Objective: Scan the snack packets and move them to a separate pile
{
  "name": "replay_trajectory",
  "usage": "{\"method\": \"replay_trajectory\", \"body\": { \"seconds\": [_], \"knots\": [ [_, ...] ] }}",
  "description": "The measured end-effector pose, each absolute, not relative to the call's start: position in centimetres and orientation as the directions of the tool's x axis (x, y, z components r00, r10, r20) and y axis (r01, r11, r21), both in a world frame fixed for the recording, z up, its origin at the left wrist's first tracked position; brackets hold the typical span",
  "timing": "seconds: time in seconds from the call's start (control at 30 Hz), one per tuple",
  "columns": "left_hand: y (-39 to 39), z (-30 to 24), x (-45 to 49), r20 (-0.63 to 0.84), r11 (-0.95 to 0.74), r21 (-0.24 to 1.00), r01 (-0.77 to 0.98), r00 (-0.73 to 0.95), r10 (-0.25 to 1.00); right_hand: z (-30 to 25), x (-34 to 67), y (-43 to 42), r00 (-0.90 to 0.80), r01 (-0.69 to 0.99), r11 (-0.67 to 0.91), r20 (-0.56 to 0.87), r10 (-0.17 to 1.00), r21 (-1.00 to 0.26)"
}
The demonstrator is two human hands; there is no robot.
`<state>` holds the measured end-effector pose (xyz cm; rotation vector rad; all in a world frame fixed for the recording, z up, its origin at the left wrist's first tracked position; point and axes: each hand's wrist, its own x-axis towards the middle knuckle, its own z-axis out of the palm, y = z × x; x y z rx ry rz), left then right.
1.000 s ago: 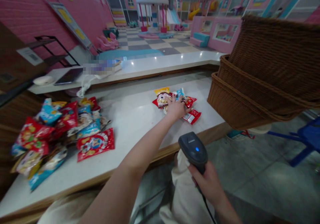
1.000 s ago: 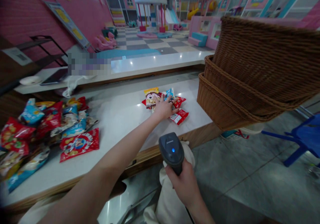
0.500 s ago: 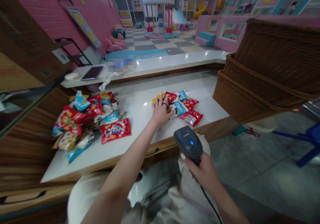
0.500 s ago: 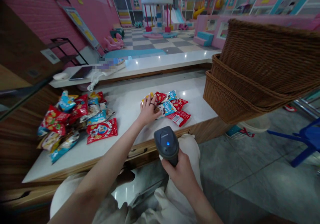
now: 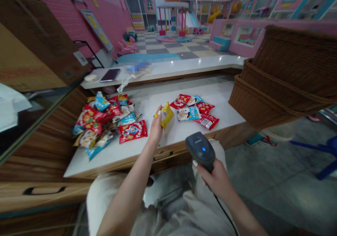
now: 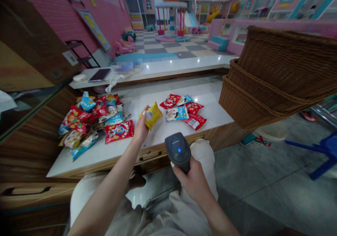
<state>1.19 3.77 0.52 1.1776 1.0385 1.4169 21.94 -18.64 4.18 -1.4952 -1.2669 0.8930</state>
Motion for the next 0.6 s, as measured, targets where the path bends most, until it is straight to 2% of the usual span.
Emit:
{"method": "replay_trajectory", "body": {
  "seconds": [0.13,0.27,0.4,0.6],
  "knots": [
    [0.4,0.3,-1.7,-0.123,0.074,0.893,-0.444,-0.083,0.989,4.9,20.4,-18.5,0.110,0.275,0.003,0.034,0.993,-0.961],
    [-0.9,0.3,-2.8,-0.253,0.157,0.800,-0.580,-0.089,0.963,4.1,18.6,-18.7,0.051,0.256,-0.010,0.003,0.999,-0.967],
    [-0.9,0.5,-2.5,-0.253,0.189,0.771,-0.608,-0.021,0.967,3.4,17.3,-18.6,0.023,0.249,-0.024,-0.019,1.000,-0.968],
    [-1.2,-0.2,-2.0,-0.157,0.153,0.805,-0.573,0.043,0.987,3.5,16.3,-18.1,0.016,0.250,-0.029,-0.025,1.000,-0.968]
  ]
}}
